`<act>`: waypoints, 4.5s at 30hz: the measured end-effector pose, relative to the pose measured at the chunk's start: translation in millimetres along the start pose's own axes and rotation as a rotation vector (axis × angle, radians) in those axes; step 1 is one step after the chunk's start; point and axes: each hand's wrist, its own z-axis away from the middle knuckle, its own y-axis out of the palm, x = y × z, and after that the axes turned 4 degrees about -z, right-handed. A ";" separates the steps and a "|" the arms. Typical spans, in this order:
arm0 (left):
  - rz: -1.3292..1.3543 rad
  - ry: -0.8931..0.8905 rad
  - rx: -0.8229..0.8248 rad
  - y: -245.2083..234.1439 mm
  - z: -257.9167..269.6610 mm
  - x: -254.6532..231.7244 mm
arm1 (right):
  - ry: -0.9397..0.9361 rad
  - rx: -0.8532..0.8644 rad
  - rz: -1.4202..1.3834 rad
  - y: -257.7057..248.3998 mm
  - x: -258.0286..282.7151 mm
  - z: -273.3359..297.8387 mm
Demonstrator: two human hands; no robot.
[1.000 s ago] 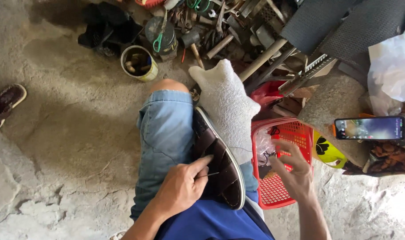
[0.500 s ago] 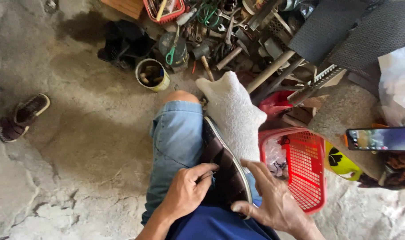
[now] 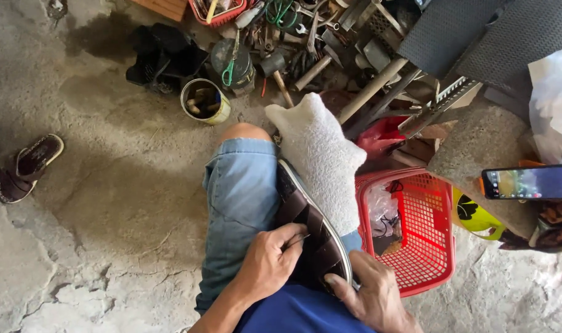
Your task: Hand-stitching the sole of a leather sandal using a needle and thread.
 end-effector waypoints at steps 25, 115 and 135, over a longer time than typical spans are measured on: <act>-0.488 0.352 -0.044 -30.6 42.7 -42.9 | 0.727 -0.234 -1.451 18.6 -72.4 8.6; -0.652 0.348 0.014 -17.1 -12.5 11.7 | -0.224 -0.287 0.560 -37.2 -5.0 -80.8; -0.564 0.339 0.054 -29.5 -10.2 13.2 | 0.039 -0.033 -0.067 -5.9 36.1 -74.2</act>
